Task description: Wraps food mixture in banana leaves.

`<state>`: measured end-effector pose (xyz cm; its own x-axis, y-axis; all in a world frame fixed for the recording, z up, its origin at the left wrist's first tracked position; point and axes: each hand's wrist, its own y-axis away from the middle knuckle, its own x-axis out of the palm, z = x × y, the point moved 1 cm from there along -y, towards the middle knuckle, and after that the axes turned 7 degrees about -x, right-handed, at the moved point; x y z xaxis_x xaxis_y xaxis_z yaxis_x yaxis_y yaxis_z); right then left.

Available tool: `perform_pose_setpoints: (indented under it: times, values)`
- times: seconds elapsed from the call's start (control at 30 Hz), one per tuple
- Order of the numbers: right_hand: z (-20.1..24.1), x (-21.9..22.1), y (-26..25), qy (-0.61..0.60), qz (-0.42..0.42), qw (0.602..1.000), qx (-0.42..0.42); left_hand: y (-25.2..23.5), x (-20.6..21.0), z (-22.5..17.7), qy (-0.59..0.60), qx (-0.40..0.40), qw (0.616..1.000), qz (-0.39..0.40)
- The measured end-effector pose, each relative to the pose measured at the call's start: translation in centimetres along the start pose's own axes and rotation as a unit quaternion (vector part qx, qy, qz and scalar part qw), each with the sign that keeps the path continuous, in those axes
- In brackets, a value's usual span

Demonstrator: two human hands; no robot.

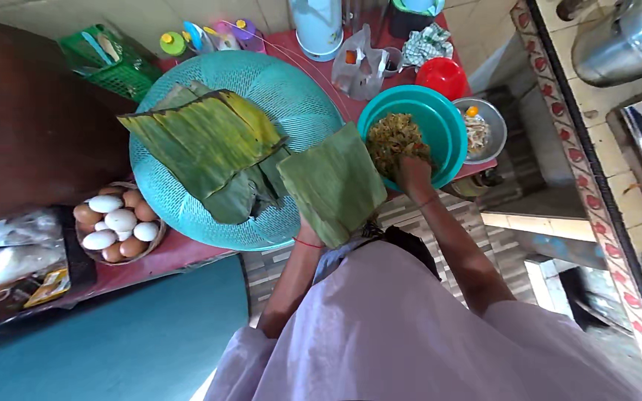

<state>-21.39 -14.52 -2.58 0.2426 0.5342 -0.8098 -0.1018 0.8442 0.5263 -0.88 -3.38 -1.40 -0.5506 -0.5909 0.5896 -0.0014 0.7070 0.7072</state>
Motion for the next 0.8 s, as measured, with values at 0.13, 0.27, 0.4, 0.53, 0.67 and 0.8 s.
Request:
perform_pose_setpoints:
  times: [0.13,0.27,0.4,0.53,0.67,0.8]
  values:
    - [-0.2,-2.1,-0.1,0.033,0.018,0.999,-0.006,0.6,0.1,0.5,-0.016,-0.027,0.999,-0.021]
    - [-2.7,-4.6,-1.5,0.015,-0.038,0.999,-0.02,-0.6,-0.9,2.8,0.022,-0.003,0.999,0.049]
    - [-6.0,-5.5,-4.4,0.04,-0.111,0.992,-0.044,-0.4,2.0,3.3,0.026,-0.042,0.995,-0.086]
    - [-8.1,-4.7,-7.4,0.092,-0.205,0.966,-0.131,-4.3,-2.8,7.2,0.013,0.029,0.999,0.035]
    - [-8.5,-4.1,-9.7,0.145,-0.196,0.955,-0.166,-5.1,-2.8,8.6,-0.009,0.038,0.999,0.014]
    - [-7.6,-4.2,-11.4,0.149,-0.12,0.967,-0.165,-5.0,-1.2,8.9,-0.014,0.05,0.996,0.07]
